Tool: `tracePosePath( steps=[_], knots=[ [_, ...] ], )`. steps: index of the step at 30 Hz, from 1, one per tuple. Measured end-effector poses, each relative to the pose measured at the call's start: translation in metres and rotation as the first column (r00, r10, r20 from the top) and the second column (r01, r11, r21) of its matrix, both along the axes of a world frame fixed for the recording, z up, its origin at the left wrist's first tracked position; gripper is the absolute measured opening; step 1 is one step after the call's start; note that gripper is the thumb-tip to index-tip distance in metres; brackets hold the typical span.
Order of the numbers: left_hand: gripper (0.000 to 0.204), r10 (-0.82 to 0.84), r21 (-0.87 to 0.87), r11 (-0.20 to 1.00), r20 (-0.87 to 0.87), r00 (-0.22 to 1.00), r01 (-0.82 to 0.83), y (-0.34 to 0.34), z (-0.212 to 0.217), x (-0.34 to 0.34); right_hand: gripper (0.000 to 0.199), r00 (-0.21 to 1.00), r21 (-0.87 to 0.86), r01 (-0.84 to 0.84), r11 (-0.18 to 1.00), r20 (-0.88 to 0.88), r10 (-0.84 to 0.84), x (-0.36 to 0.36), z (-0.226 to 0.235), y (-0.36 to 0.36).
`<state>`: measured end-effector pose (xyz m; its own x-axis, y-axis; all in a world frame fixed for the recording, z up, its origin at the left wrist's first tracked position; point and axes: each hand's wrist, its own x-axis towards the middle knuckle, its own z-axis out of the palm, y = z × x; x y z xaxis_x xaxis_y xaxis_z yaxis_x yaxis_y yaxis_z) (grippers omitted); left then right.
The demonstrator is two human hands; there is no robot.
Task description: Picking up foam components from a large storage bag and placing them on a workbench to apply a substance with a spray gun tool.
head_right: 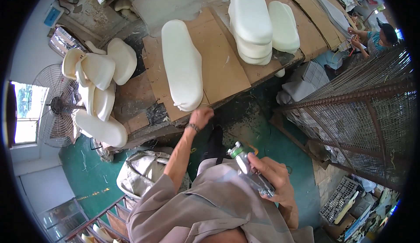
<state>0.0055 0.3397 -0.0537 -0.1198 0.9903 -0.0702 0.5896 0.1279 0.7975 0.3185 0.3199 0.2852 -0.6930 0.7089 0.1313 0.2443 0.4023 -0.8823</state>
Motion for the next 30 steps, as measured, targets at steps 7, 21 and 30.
tracePosePath(
  steps=[7, 21, 30],
  knots=[
    [0.029, 0.203, -0.461, 0.872, 0.039, 0.978, -0.162, -0.205, -0.065, 0.022, 0.069, 0.995, 0.212, 0.091, 0.973, 0.009, -0.095, 0.007, -0.001, -0.016],
    [0.025, 0.737, -0.796, 0.522, 0.241, 0.631, -0.307, -0.248, -0.125, -0.035, 0.050, 0.954, 0.266, 0.265, 0.927, 0.068, -0.292, -0.022, 0.023, -0.056],
    [0.028, 0.761, -0.819, 0.500, 0.261, 0.594, -0.281, -0.242, -0.124, -0.046, 0.056, 0.981, 0.142, 0.150, 0.979, 0.103, -0.165, -0.028, 0.018, -0.077]
  ],
)
